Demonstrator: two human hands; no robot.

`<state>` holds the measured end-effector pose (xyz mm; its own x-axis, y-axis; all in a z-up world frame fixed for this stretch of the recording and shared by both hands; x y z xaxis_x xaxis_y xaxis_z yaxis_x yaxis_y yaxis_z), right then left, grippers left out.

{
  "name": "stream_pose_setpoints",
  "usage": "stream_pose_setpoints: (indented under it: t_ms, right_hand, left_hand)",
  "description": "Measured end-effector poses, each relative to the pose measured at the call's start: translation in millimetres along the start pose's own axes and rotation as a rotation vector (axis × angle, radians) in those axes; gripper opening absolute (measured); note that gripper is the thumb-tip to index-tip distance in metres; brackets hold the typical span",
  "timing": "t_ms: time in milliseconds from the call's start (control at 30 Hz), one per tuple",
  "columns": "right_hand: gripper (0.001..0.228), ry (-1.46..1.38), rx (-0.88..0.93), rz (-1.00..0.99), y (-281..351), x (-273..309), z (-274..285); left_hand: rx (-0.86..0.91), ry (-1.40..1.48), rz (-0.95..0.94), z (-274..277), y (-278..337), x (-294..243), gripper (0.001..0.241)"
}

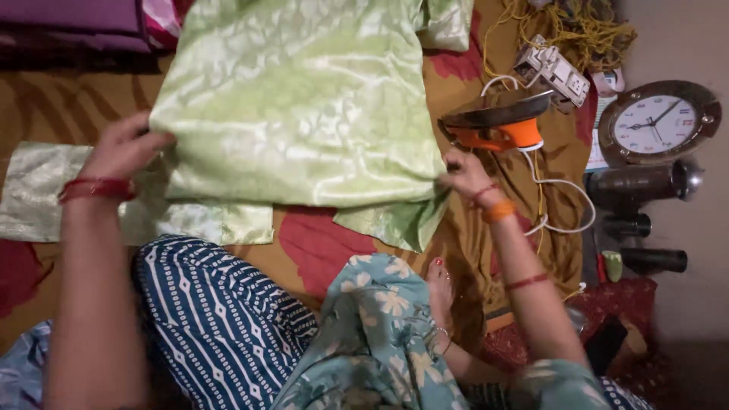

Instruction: Ironing a green fabric garment on a flat surface.

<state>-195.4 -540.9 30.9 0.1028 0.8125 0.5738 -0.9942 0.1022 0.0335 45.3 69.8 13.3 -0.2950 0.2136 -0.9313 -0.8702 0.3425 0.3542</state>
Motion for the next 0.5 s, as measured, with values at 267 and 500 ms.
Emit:
stream_pose_setpoints:
  t_ms: [267,500]
  right_hand:
    - [0.025,0.168,0.690,0.105,126,22,-101]
    - [0.044,0.128,0.876,-0.121,142,61,-134]
  left_hand:
    - [-0.004,-1.021,0.039,-2,84,26,0.035]
    - [0.143,-0.717,0.193,13,75,110,0.051]
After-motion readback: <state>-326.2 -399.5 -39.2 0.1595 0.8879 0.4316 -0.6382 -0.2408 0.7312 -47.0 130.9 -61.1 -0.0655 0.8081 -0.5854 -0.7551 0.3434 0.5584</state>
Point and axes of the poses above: each hand's wrist, its own y-axis away from the middle knuckle, its own z-axis out of the back of the hand, x = y × z, the point moved 9 cm from there along -y, towards the middle knuckle, and after that the axes turned 6 degrees about y, right-handed, at the moved point
